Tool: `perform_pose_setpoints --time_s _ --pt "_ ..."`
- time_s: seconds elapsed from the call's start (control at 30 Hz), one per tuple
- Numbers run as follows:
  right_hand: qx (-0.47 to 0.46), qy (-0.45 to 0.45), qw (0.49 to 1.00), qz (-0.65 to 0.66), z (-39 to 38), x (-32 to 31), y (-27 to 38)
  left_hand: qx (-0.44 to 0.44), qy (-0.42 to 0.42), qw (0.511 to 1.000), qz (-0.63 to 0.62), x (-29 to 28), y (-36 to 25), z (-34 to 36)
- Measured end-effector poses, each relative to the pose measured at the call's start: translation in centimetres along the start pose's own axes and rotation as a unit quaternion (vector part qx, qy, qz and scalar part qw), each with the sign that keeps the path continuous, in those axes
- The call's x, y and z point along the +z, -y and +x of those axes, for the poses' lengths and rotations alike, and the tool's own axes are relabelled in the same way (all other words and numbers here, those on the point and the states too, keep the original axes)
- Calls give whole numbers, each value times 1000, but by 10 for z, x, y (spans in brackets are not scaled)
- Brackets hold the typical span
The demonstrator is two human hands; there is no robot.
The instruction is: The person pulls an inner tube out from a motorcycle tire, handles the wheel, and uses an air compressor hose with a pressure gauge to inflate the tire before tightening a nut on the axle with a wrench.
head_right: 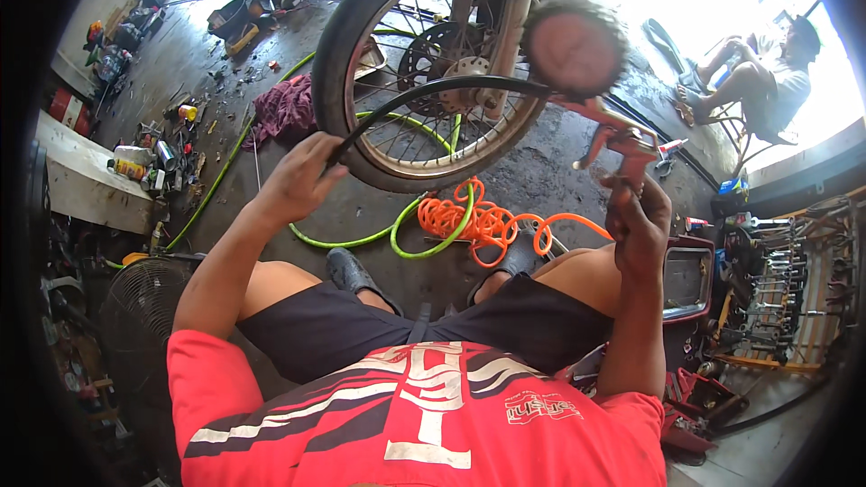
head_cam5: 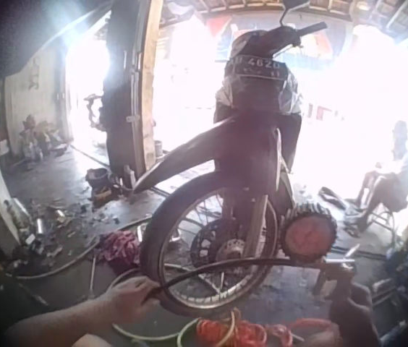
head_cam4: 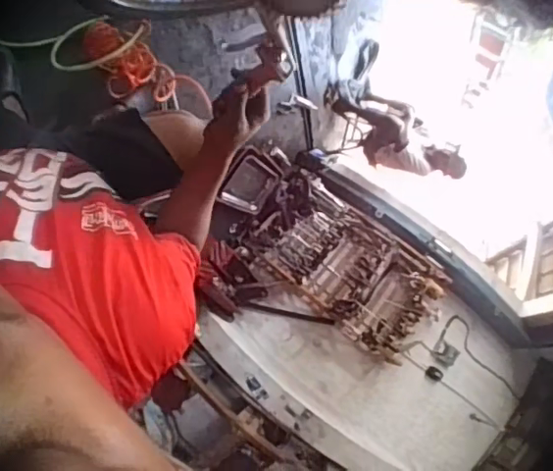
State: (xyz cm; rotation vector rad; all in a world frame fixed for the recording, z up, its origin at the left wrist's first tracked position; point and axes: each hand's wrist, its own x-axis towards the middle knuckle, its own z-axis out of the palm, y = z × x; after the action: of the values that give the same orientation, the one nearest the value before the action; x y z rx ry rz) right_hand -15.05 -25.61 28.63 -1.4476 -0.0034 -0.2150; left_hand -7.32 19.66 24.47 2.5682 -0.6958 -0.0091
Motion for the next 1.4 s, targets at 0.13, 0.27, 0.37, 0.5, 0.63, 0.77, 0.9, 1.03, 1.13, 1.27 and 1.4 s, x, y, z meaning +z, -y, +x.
perform_pose_setpoints --time_s 0.13,0.27,0.37,0.5,0.63,0.77,0.9,1.03,1.13,1.27,1.4 --pt "-2 -57 998 33 -9 -12 -17 65 -1 998 -13 52 -20 48" --pt "61 -125 989 45 -14 -15 -41 102 21 994 21 118 -15 94" --pt "79 -153 983 57 -21 -17 -62 31 48 998 3 156 -22 131" --pt "71 -99 992 33 -27 -8 -71 -5 -125 988 -89 236 19 152" --pt "-1 -31 999 -19 -30 6 -83 -11 -247 966 -76 275 15 165" --pt "41 -31 998 -23 -30 0 -81 -79 -211 973 -44 278 2 165" --pt "104 -40 993 31 -24 -9 -86 -49 -194 979 -28 277 0 166" --pt "89 -21 996 -11 -25 3 -83 -47 -220 974 25 286 1 166" --pt "12 -3 995 -100 -27 2 -92 -66 -208 975 36 293 0 168" --pt "39 -3 991 -124 -29 3 -83 -70 -208 974 61 300 -2 169" --pt "65 -16 991 -112 -30 0 -82 -72 -220 972 44 305 -5 169"
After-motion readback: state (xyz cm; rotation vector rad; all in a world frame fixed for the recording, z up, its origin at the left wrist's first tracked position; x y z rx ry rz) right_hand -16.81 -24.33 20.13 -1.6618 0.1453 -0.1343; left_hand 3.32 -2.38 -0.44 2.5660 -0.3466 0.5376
